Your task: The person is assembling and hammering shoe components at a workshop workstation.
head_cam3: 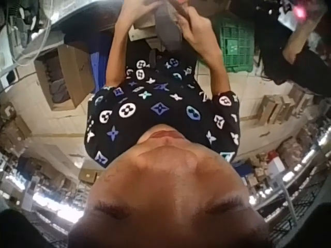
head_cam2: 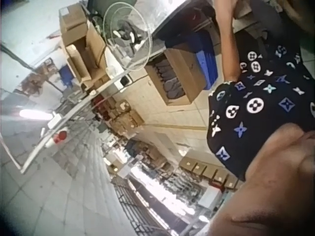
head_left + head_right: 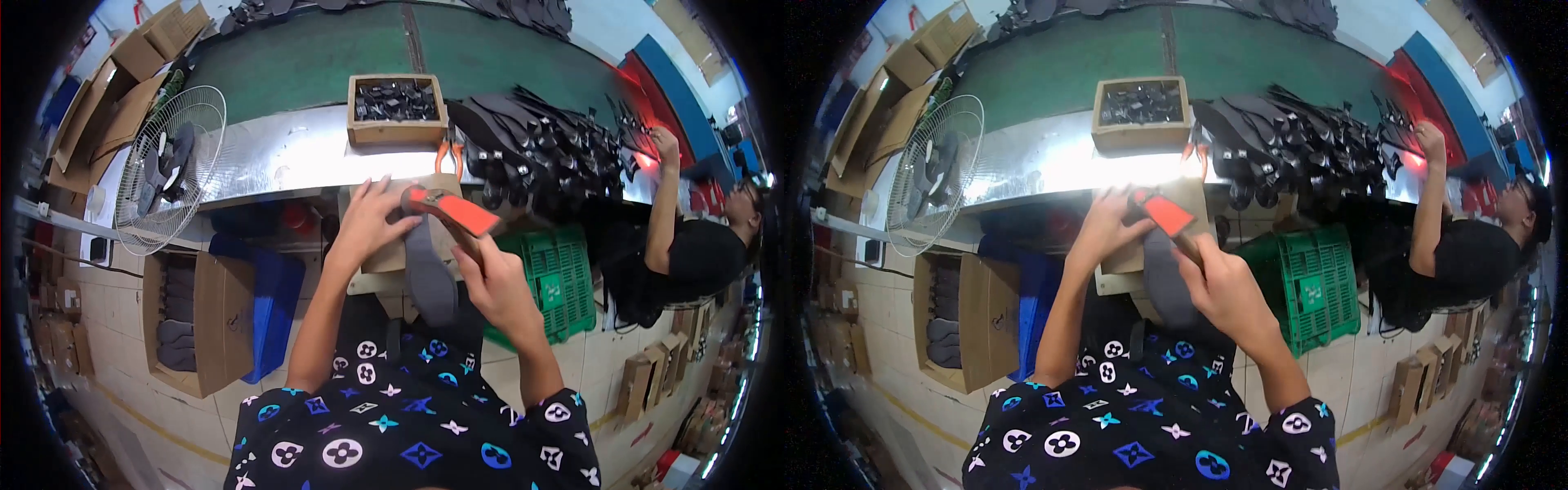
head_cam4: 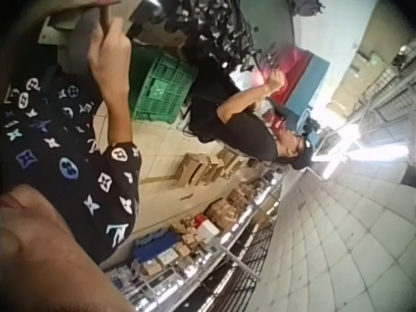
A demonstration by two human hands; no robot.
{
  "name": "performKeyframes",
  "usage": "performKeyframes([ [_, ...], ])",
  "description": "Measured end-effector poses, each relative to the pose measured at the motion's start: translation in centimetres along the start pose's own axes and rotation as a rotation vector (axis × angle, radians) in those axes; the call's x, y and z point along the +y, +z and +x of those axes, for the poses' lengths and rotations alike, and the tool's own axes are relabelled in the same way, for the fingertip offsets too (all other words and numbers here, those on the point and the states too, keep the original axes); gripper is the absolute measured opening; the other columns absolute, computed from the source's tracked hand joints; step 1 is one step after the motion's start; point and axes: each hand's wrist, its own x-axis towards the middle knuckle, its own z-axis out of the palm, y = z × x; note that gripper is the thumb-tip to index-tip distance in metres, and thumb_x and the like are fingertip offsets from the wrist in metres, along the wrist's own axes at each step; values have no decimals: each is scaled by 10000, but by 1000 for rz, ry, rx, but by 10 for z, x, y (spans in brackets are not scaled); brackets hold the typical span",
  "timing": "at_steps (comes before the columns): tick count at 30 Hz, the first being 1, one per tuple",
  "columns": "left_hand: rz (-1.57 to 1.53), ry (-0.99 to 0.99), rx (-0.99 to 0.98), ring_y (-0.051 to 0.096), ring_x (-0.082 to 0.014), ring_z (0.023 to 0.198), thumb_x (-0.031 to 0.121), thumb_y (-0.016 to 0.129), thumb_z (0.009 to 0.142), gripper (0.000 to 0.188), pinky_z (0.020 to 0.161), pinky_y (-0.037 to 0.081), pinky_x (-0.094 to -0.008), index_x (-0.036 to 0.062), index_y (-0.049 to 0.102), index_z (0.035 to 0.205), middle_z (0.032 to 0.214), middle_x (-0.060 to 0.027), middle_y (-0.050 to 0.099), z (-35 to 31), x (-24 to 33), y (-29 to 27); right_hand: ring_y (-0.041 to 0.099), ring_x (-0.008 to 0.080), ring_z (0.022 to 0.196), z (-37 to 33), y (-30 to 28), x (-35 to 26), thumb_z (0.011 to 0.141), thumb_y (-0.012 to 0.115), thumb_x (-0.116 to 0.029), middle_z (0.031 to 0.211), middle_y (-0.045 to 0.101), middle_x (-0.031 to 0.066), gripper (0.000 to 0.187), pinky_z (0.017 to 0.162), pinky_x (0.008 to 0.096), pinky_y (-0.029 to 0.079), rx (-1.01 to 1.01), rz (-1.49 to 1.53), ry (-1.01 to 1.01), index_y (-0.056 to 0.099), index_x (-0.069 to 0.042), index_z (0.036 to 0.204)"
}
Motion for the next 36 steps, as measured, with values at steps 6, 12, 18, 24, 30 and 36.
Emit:
performKeyframes([
  [6, -349, 172, 18, 655, -303, 915, 183, 685, 879, 205, 815, 469, -383, 30, 693, 1016, 877, -111, 669, -26, 39, -24, 641, 363, 648, 11, -16, 3, 921, 628, -90, 785, 651, 166, 172, 568, 405, 498, 180, -230, -172, 585, -27, 1075],
  [12, -868, -90, -206, 536, -148, 637, 138, 661, 905, 190, 563, 387, -297, -44, 678, 853, 723, -85, 567, -67, 108, -65, 644, 323, 771, 30, 18, 42, 901, 664, -185, 908, 634, 131, 193, 661, 417, 507, 27, -481, -197, 608, -54, 1030],
  [18, -1059, -334, -312, 561, -132, 696, 148, 632, 944, 221, 640, 416, -269, -40, 660, 831, 727, -67, 573, -75, 129, -77, 626, 222, 979, 17, 31, 26, 977, 601, -294, 1031, 640, 105, 328, 877, 351, 480, -116, 324, -175, 661, -7, 1125],
  [24, -1230, -389, -432, 643, -174, 897, 159, 588, 980, 213, 803, 483, -288, -32, 674, 946, 871, -91, 656, -76, 136, -85, 553, 240, 1011, -21, 41, 1, 976, 511, -572, 1031, 580, 133, 564, 921, 380, 449, -259, 1129, 76, 630, -22, 956],
  [30, -1076, -266, -476, 618, -182, 938, 184, 591, 980, 230, 836, 469, -299, -32, 669, 988, 956, -104, 660, -68, 134, -90, 536, 221, 1069, -23, 35, 0, 971, 532, -565, 1173, 563, 143, 557, 954, 342, 423, -280, 1150, 119, 632, -21, 1041],
  [36, -184, -493, 695, 591, -158, 866, 195, 588, 981, 225, 774, 484, -291, -13, 674, 984, 927, -70, 615, -55, 58, -137, 629, 211, 1023, -5, 23, 41, 974, 613, -141, 1243, 584, 125, 263, 892, 315, 501, 211, 376, 153, 608, 1, 1195],
])
